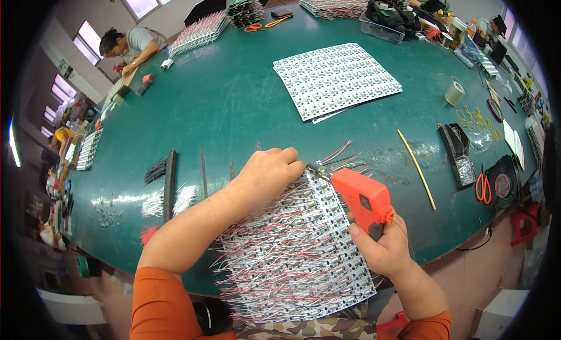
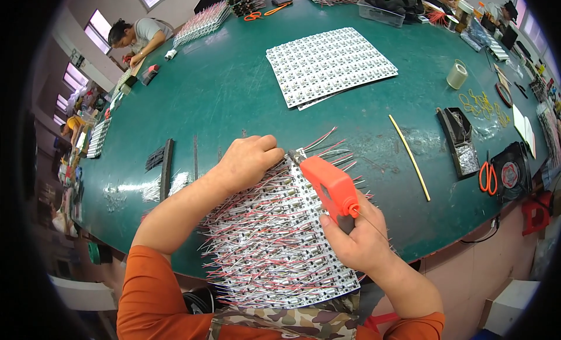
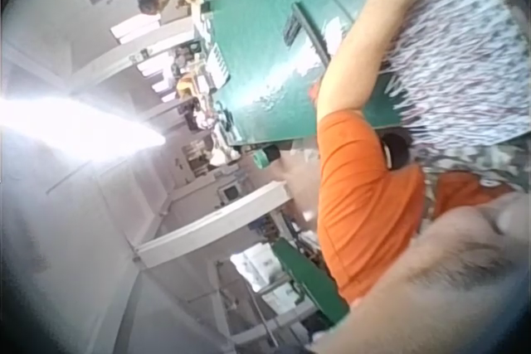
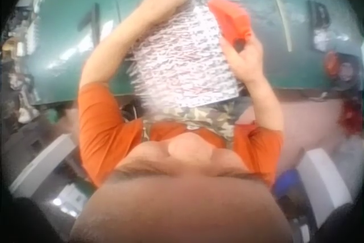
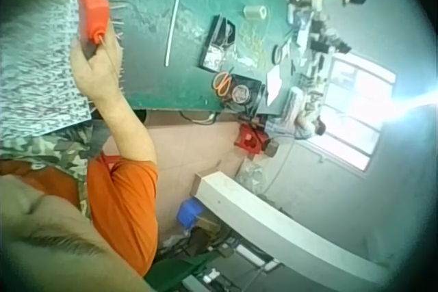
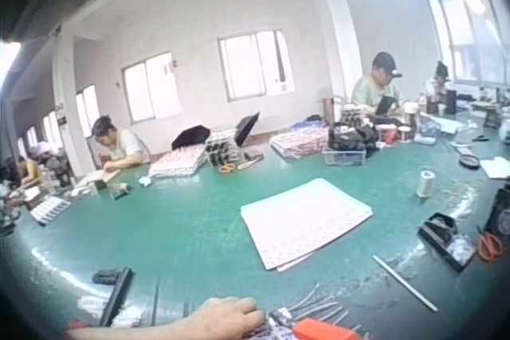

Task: The person assembles LED panel components and solders wires at a factory workbench. The wires are soldered using a soldering gun.

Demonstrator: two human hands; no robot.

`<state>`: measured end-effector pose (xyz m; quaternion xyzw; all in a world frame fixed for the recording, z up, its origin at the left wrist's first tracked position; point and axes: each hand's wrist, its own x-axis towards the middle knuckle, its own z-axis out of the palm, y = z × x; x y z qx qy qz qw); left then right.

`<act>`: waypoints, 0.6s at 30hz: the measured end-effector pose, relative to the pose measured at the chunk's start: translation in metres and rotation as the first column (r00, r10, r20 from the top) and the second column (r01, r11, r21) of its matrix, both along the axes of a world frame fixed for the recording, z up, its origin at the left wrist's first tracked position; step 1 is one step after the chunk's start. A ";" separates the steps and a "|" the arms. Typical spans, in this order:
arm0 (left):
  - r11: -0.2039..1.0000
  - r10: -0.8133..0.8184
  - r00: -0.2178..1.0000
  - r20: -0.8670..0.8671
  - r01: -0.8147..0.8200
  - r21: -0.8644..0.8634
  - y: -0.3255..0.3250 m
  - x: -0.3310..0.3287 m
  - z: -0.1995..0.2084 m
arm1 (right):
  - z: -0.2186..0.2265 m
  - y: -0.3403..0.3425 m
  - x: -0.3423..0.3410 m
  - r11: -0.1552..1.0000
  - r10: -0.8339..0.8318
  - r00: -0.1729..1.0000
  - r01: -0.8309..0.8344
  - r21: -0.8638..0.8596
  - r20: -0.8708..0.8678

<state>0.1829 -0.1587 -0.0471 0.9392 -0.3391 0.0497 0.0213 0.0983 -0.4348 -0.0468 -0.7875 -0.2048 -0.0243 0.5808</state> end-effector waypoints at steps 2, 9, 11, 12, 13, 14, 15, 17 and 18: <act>1.000 0.000 1.000 0.002 0.000 0.002 0.000 0.000 0.000 | 0.003 -0.001 -0.002 0.999 0.005 0.998 -0.007 -0.041 -0.062; 1.000 -0.002 1.000 0.008 0.002 0.007 0.001 0.000 -0.001 | 0.001 -0.004 -0.003 0.999 -0.013 0.994 0.017 0.045 -0.105; 1.000 -0.006 1.000 0.010 0.006 0.004 0.001 0.000 -0.001 | -0.003 -0.004 -0.001 0.997 -0.008 0.999 0.010 0.073 -0.033; 1.000 -0.002 1.000 0.004 0.002 0.009 0.000 0.001 0.000 | -0.005 -0.004 -0.001 0.997 -0.008 0.999 0.011 0.074 -0.033; 1.000 0.003 1.000 -0.003 -0.003 0.014 0.000 0.001 0.000 | -0.006 -0.004 -0.001 0.997 -0.008 1.000 0.009 0.070 -0.012; 1.000 0.002 1.000 -0.002 -0.002 0.015 0.000 0.001 0.000 | -0.007 -0.004 -0.001 0.998 -0.007 1.000 0.006 0.066 0.010; 1.000 -0.003 1.000 0.005 0.002 0.011 0.001 0.000 0.000 | -0.005 -0.004 -0.001 0.998 -0.007 1.000 0.006 0.067 0.011; 1.000 -0.008 1.000 0.013 0.008 0.007 0.001 0.000 0.000 | -0.001 -0.004 0.000 1.000 0.000 0.999 -0.001 0.028 0.033; 1.000 -0.005 1.000 0.016 0.005 0.005 0.001 0.000 0.000 | 0.000 -0.004 0.000 1.000 -0.001 0.999 0.000 0.029 0.033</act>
